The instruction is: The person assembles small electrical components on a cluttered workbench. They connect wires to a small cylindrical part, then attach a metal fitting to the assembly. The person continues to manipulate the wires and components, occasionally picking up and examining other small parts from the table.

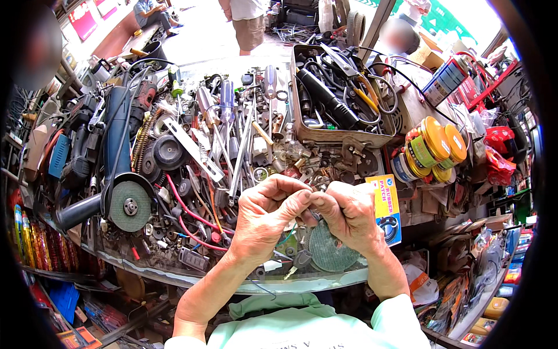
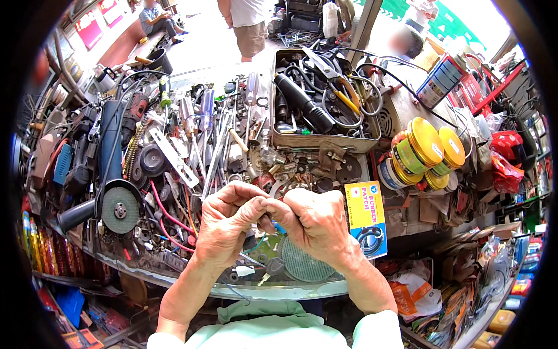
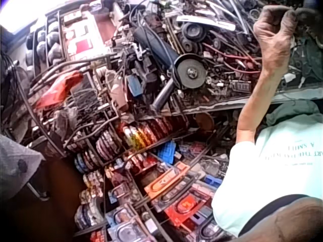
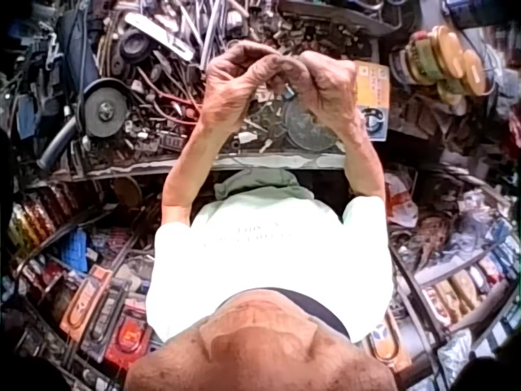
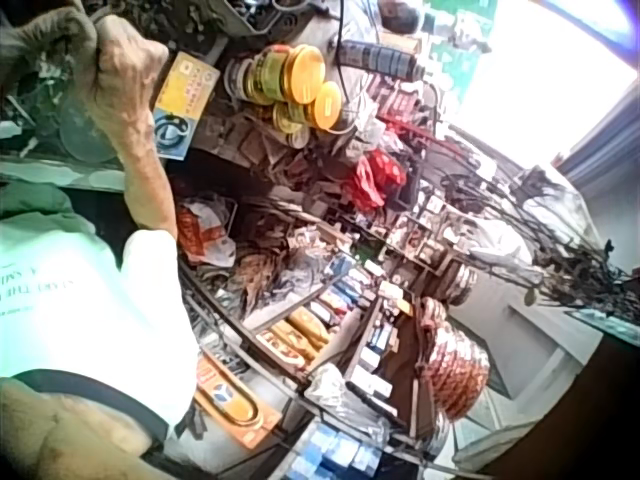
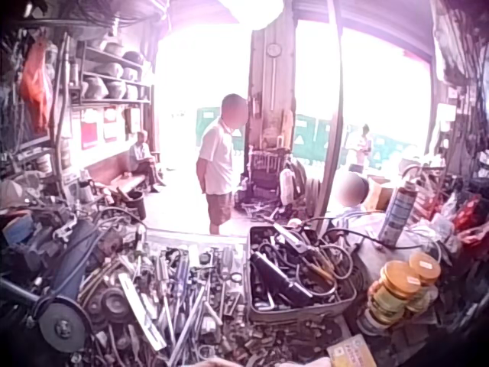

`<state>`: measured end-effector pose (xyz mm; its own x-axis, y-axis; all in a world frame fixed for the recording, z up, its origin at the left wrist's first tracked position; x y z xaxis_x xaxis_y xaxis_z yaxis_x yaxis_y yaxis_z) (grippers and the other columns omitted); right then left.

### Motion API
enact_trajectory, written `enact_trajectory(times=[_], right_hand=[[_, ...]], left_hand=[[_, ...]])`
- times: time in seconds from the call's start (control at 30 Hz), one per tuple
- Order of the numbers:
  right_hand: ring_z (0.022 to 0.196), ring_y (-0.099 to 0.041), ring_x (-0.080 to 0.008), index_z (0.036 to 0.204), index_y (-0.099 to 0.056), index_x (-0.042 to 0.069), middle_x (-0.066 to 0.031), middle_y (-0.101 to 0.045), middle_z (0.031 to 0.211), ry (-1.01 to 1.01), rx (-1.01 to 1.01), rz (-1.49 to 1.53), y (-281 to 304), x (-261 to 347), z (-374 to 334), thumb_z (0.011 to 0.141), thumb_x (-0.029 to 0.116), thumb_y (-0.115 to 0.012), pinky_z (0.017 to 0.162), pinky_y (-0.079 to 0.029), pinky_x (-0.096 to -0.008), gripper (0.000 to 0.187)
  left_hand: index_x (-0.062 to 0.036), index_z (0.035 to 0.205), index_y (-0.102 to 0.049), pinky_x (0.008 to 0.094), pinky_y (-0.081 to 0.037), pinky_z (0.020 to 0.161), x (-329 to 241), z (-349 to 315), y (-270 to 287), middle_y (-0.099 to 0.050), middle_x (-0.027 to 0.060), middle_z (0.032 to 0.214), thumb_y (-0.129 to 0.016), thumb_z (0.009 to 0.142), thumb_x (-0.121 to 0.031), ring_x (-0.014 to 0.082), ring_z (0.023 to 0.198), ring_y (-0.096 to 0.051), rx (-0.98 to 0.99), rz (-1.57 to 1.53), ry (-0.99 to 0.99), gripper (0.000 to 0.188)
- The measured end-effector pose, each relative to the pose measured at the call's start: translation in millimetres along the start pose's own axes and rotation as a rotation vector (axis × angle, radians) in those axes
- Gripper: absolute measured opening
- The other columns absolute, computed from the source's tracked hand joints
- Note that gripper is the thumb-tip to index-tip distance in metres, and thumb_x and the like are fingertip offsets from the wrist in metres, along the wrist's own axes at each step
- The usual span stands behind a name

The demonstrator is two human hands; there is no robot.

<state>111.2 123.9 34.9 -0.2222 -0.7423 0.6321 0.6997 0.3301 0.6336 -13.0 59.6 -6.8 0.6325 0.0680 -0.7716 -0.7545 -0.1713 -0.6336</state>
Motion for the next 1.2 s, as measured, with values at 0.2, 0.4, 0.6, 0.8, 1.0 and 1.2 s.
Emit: enact_trajectory(times=[0.2,0.4,0.6,0.8,1.0,1.2], right_hand=[[0.048,-0.058,-0.0247,0.085,-0.070,0.007,-0.0079,-0.056,0.058,-0.063,-0.005,0.076,-1.1,-0.5,1.8,0.096,0.022,-0.061,0.044,-0.044,-0.0335,0.021],[0.053,-0.063,-0.0171,0.090,-0.071,0.002,-0.0085,-0.066,0.066,-0.261,-0.004,0.293,-7.8,-10.7,-3.2,0.097,0.022,-0.060,0.048,-0.047,-0.0289,0.023],[0.053,-0.062,-0.0247,0.079,-0.064,0.001,-0.0104,-0.064,0.064,-0.153,-0.081,0.203,-4.0,-5.3,1.0,0.096,0.025,-0.062,0.049,-0.048,-0.0322,0.029],[0.054,-0.063,-0.0258,0.081,-0.065,0.001,-0.0112,-0.064,0.066,-0.158,-0.122,0.154,-6.6,-7.2,-2.4,0.095,0.019,-0.063,0.049,-0.047,-0.0339,0.022],[0.052,-0.052,-0.0104,0.086,-0.069,-0.001,-0.0044,-0.057,0.059,-0.279,-0.140,0.260,-9.7,-12.7,-6.8,0.098,0.016,-0.060,0.048,-0.041,-0.0272,0.023],[0.048,-0.037,-0.0024,0.061,-0.052,0.006,0.0047,-0.045,0.054,-0.453,-0.116,0.460,-16.9,-21.4,-12.4,0.104,0.034,-0.049,0.043,-0.026,-0.0228,0.051]], left_hand=[[0.0039,0.105,-0.063,0.0295,-0.060,0.076,-2.7,2.9,-0.6,-0.069,0.0107,0.097,-0.065,0.091,-0.002,0.0152,0.083,-0.068,0.024,0.048,-0.020,0.015],[0.0046,0.107,-0.063,0.0273,-0.057,0.080,-5.0,2.4,-1.4,-0.069,0.0114,0.098,-0.066,0.090,0.003,0.0146,0.087,-0.068,0.028,0.101,-0.082,0.018],[0.0042,0.107,-0.064,0.0275,-0.058,0.075,-3.1,3.3,-2.7,-0.070,0.0105,0.095,-0.068,0.090,-0.003,0.0134,0.086,-0.068,-0.005,0.093,-0.019,0.019],[0.0042,0.103,-0.065,0.0275,-0.059,0.075,-3.7,2.8,-0.4,-0.069,0.0103,0.097,-0.067,0.089,0.001,0.0129,0.088,-0.067,-0.010,0.089,-0.080,0.015],[0.0025,0.094,-0.068,0.0245,-0.054,0.079,-6.9,3.2,-5.6,-0.068,0.0053,0.092,-0.063,0.080,0.015,0.0106,0.086,-0.065,-0.037,0.218,-0.216,0.019],[0.0034,0.105,-0.064,0.0238,-0.055,0.080,-3.3,4.5,-2.8,-0.067,0.0066,0.096,-0.066,0.087,0.007,0.0104,0.088,-0.065,-0.010,0.270,-0.143,0.019]])
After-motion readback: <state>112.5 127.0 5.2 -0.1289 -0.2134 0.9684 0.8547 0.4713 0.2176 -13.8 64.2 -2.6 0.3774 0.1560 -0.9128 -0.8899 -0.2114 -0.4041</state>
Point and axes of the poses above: each hand's wrist, its own z-axis towards the middle knuckle, its own y-axis out of the back of the hand, x = y × z, the point moved 6 cm from there along z, towards the middle knuckle
